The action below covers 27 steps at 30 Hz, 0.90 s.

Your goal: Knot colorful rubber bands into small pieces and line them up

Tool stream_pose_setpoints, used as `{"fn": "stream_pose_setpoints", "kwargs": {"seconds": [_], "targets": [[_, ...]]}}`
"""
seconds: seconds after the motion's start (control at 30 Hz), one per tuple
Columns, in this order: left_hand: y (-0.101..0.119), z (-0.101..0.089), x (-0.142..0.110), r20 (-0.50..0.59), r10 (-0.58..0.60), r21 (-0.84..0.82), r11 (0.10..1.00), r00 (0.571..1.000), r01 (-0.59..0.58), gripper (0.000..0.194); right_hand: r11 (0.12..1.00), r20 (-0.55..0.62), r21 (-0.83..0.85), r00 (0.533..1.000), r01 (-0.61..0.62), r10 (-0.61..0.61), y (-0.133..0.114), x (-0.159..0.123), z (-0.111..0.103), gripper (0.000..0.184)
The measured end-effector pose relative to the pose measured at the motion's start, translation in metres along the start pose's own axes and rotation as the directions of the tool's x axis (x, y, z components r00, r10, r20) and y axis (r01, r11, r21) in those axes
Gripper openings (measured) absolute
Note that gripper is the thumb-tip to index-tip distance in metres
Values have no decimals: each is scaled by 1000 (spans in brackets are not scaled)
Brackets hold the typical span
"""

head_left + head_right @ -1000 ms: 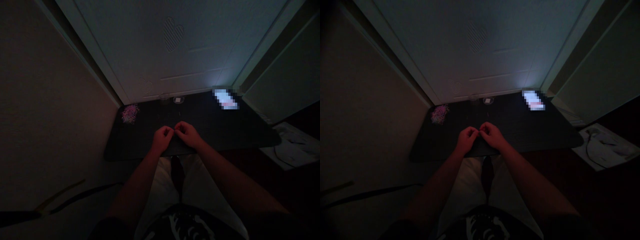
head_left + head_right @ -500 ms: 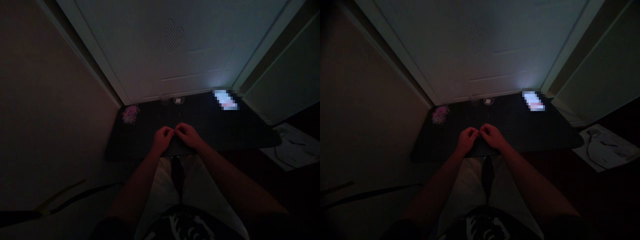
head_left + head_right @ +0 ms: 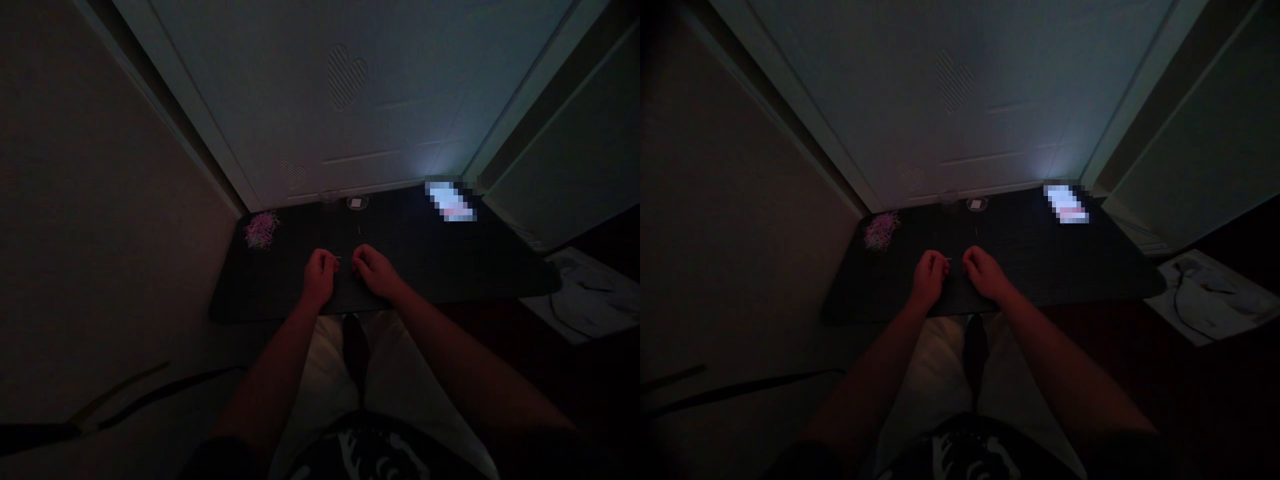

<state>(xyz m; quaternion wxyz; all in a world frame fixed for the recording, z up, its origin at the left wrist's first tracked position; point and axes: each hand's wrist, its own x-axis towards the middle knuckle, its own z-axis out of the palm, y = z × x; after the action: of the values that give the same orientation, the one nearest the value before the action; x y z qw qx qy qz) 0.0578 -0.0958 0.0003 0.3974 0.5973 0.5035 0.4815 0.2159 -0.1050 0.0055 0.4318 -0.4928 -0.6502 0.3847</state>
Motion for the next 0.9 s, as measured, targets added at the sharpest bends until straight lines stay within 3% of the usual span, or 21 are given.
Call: {"fn": "stream_pose_setpoints", "kwargs": {"seconds": [0.07,0.17,0.3,0.43,0.63,0.8,0.9], "targets": [[-2,-2,2,-66,-60,-99,994,996,54,19,996,-20,89,1000,-14,16,0,0,0,8],[-1,-4,2,3,-53,-95,994,999,53,19,987,-7,162,1000,-17,19,1,0,1,9],[4,-2,-3,152,35,71,996,988,-46,19,999,21,32,1000,21,-21,0,0,2,12],[7,-1,-5,187,57,119,990,981,-80,19,997,37,-67,999,30,-27,0,0,0,10],[-1,-3,0,0,-38,-179,983,999,37,20,996,-4,-90,1000,17,-17,1,0,0,8],[-4,-4,4,-128,-155,-489,869,980,74,19,988,7,-141,998,56,-56,-4,-1,1,8],[-4,-5,5,-165,-180,-560,827,970,58,19,985,-15,-162,998,54,-58,-5,0,1,8]]}}
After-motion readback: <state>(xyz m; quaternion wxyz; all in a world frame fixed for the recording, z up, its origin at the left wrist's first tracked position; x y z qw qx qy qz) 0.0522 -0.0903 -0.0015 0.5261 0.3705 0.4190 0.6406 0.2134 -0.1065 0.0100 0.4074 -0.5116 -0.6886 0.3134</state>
